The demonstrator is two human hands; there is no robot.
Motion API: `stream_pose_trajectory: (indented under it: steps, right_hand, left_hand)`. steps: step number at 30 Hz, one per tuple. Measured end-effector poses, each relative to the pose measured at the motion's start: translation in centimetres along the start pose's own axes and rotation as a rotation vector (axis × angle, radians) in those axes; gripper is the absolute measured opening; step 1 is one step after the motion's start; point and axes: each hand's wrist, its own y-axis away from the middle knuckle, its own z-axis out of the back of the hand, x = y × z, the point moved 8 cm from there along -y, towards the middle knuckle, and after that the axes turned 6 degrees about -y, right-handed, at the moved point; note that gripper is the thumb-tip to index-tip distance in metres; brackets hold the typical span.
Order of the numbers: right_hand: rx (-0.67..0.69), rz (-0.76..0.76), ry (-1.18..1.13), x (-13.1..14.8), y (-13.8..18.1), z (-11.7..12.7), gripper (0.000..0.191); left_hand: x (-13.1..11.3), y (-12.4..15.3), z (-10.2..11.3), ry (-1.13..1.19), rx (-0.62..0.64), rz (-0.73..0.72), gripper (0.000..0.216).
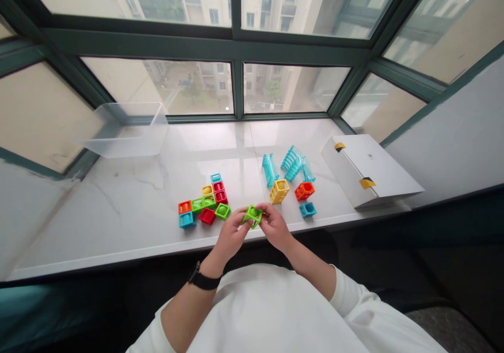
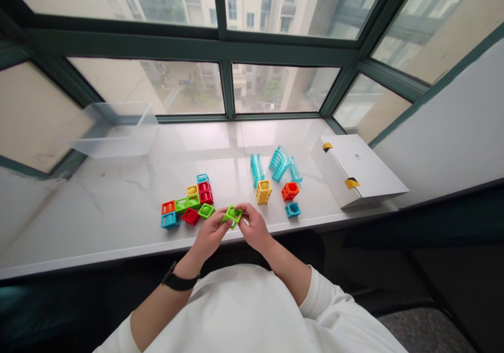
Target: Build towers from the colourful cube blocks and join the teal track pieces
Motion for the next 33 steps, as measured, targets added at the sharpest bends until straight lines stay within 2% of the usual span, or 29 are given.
stream_pose_trajectory:
  steps: [4,8,15,19,22,25,28,33]
  right_hand:
    - [-0.023,-0.007,0.077,0.4,0.4,0.9,0.021]
    - [-0.044,0.019,0.124,1.1,0.5,1.2,0.018]
    - [-0.077,0.027,0.128,0.8,0.6,1.3,0.015]
    - [-0.149,-0.087,-0.049,-0.6,0.8,1.5,0.018]
    - [-0.203,-0.217,-0.300,-1.8,0.8,1.1,0.031]
    - [-0.232,-0.294,-0.444,-2.0,0.7,0.6,0.037]
    - [-0.230,-0.334,-0.512,-1.9,0.6,-0.1,0.039]
    - [-0.196,-0.334,-0.497,-2.2,0.9,-0.7,0.039]
  left_hand:
    - [0.9,-0.1,-1.1,0.199,0.011,0.104,0.028]
    - [1.6,0.0,-1.6,0.363,-0.047,0.191,0.035]
    - [3.4,0.3,-1.4,0.460,-0.182,0.255,0.042]
    - [4.0,0.6,-0.4,0.421,-0.304,0.267,0.042]
    - [3.4,0.6,0.1,0.398,-0.324,0.235,0.037]
    - [1.9,0.5,-0.1,0.358,-0.265,0.142,0.043]
    - [0.8,0.5,-0.3,0.309,-0.245,0.072,0.054]
    - [0.6,0.2,0.2,0.275,-0.285,0.047,0.060]
